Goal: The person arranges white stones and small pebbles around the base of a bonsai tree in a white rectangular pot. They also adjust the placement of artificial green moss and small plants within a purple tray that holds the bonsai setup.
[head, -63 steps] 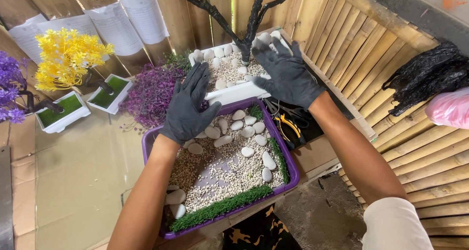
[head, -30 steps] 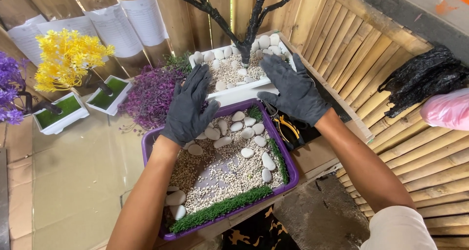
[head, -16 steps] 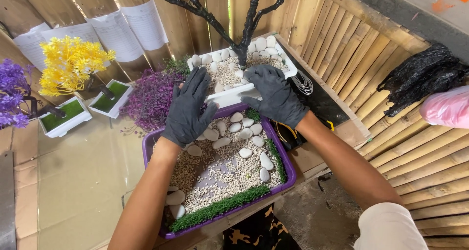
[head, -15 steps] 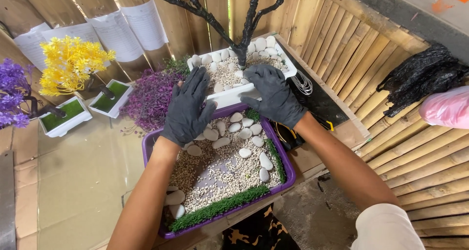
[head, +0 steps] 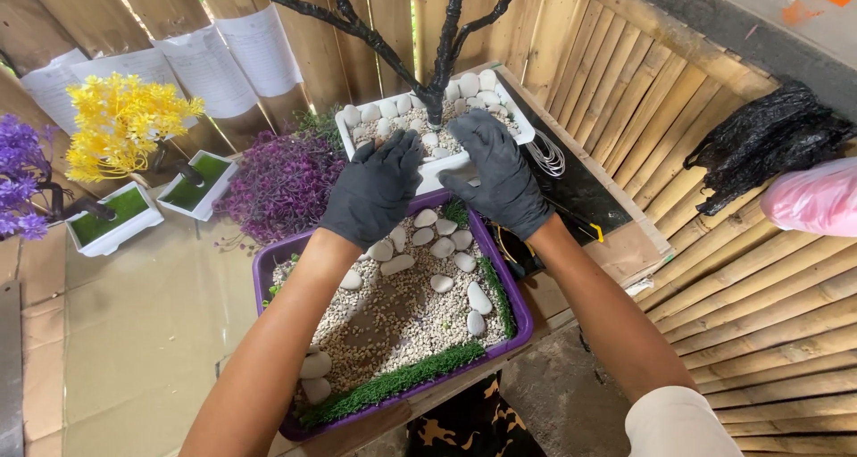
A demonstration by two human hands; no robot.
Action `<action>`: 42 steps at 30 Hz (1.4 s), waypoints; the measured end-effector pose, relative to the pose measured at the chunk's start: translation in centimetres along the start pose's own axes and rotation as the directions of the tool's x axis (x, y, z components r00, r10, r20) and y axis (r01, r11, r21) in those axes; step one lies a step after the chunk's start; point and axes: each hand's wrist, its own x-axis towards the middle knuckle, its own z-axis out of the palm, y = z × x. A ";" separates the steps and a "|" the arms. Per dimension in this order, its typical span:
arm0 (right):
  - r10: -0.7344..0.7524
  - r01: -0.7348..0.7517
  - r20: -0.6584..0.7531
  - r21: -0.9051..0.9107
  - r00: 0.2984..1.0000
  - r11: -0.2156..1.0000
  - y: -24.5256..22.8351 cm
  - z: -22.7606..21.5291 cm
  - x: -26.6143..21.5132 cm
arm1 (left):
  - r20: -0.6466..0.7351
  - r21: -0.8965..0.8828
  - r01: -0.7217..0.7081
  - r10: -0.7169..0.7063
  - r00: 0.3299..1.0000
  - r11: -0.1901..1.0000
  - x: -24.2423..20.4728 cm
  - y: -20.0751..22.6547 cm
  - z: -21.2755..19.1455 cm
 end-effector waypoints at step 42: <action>-0.410 0.224 0.826 0.347 0.387 0.910 -16.3 -6.4 -3.5 | -0.032 -0.179 0.051 -0.057 0.998 0.983 0.1 0.5 -1.9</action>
